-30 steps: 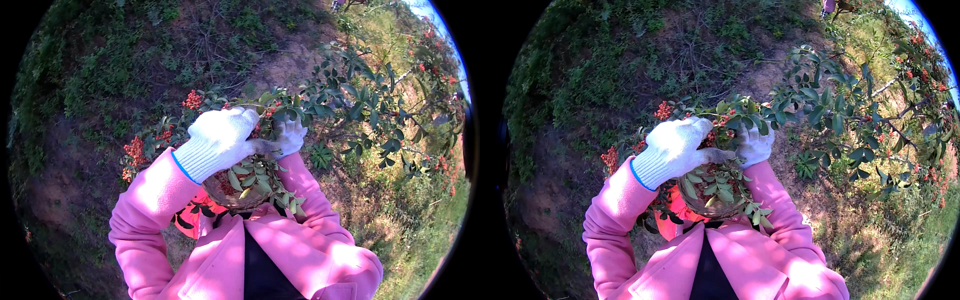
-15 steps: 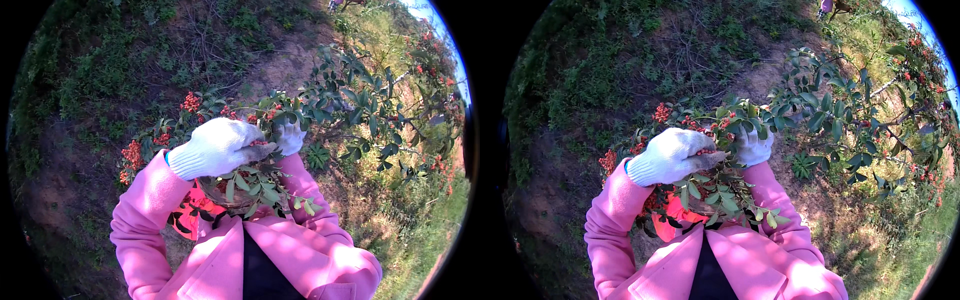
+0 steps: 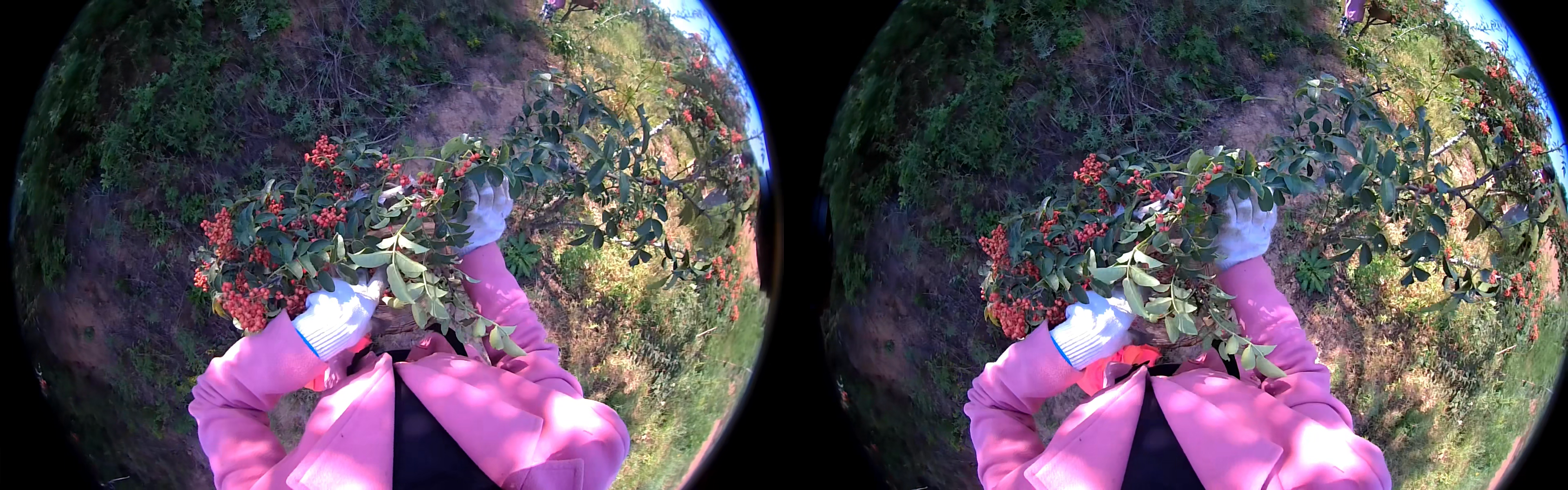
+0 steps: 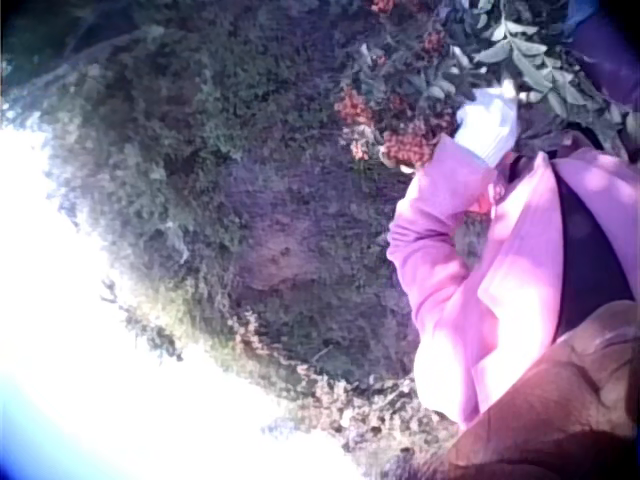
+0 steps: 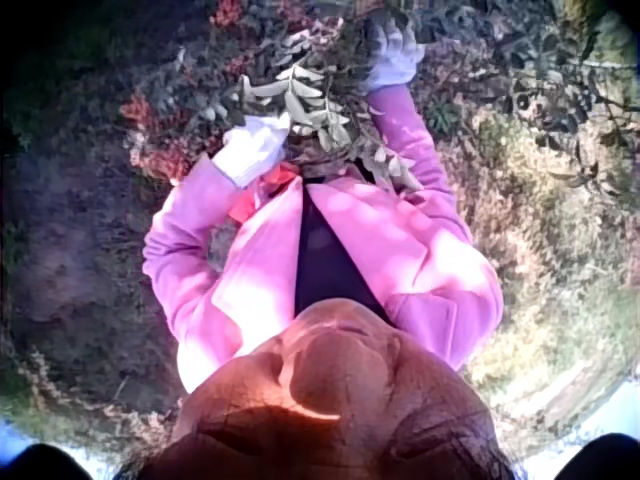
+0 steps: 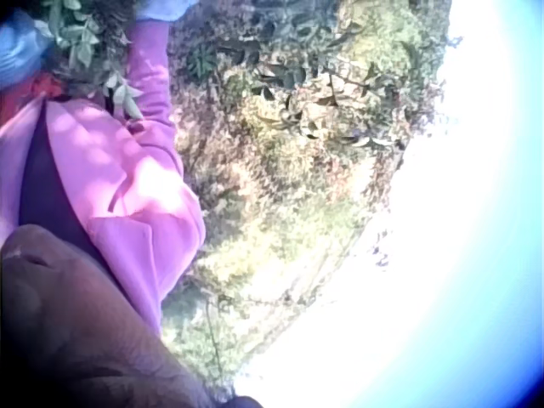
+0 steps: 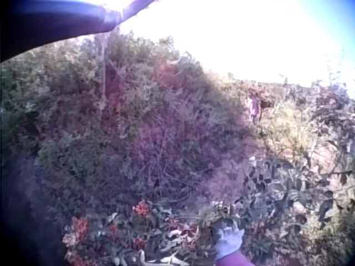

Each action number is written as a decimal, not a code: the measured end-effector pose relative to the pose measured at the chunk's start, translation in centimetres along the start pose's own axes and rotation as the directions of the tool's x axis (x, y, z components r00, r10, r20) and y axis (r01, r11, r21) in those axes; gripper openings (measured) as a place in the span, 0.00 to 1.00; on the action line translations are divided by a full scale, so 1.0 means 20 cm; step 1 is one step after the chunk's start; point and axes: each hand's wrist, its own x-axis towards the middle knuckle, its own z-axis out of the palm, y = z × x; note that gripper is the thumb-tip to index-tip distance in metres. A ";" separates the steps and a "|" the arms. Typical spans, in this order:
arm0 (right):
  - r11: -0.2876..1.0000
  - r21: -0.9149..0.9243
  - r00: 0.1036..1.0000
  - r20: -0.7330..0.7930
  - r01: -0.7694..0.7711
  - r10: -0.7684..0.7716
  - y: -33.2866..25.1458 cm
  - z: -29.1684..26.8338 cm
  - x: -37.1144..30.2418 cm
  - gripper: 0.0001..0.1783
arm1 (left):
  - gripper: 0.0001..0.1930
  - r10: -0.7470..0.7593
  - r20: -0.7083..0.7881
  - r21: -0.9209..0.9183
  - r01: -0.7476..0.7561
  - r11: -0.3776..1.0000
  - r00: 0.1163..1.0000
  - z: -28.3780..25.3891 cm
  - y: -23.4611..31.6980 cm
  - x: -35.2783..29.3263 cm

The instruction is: The person picks red berries from a bush by hand and places them into a woven basket. The person wears white gloves and a pink jacket while harvesting the berries in an outdoor setting.

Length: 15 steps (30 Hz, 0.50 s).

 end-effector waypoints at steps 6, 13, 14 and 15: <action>0.997 0.078 0.999 0.042 0.011 -0.015 0.01 -0.07 -0.05 0.28 | 0.18 0.279 0.215 -0.221 -0.232 0.947 0.936 -0.56 0.08 -0.05; 0.986 0.165 0.999 -0.033 -0.030 0.036 0.00 -0.15 -0.09 0.21 | 0.11 0.154 -0.458 -0.252 -0.295 0.922 0.875 -0.87 -0.10 0.02; 0.986 0.164 0.999 -0.016 -0.026 0.029 0.00 -0.17 -0.09 0.21 | 0.11 0.154 -0.422 -0.264 -0.284 0.922 0.893 -0.82 -0.15 0.09; 0.985 0.174 1.000 -0.001 -0.022 0.022 0.01 -0.17 -0.09 0.22 | 0.12 0.267 -0.399 -0.182 -0.362 0.914 0.877 -0.77 -0.18 0.14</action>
